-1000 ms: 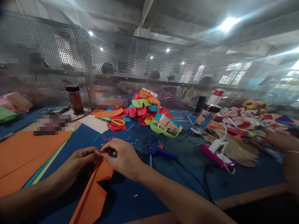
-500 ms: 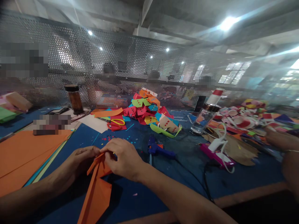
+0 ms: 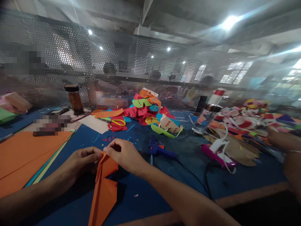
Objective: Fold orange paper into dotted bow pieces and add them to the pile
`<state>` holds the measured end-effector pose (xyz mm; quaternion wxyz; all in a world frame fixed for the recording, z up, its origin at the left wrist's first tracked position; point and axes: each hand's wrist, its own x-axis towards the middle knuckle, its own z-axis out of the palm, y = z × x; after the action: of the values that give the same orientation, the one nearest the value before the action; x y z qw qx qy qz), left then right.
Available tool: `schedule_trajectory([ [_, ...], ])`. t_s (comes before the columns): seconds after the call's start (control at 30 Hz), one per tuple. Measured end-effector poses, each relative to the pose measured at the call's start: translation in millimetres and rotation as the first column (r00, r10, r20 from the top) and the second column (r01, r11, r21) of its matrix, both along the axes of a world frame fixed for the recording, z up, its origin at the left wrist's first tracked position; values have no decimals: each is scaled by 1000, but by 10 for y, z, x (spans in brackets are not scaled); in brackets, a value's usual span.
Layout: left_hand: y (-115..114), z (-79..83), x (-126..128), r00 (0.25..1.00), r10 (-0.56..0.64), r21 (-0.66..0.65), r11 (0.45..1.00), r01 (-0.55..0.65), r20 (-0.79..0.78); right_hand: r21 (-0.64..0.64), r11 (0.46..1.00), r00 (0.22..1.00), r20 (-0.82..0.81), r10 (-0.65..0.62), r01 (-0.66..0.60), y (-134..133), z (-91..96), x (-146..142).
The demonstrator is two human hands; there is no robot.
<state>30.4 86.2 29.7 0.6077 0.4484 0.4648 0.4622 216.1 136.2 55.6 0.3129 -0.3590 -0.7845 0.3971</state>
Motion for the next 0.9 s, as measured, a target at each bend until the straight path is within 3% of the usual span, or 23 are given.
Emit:
schedule_trajectory([
  [0.43,-20,7,-7,995,-93,9,996,93,-34,-80,997,1000,-18,-25,23,33,-16,-1],
  [0.9,-7,-26,-8,994,-100,8,995,101,-48,-162,986,995,-95,14,-29,21,-35,-66],
])
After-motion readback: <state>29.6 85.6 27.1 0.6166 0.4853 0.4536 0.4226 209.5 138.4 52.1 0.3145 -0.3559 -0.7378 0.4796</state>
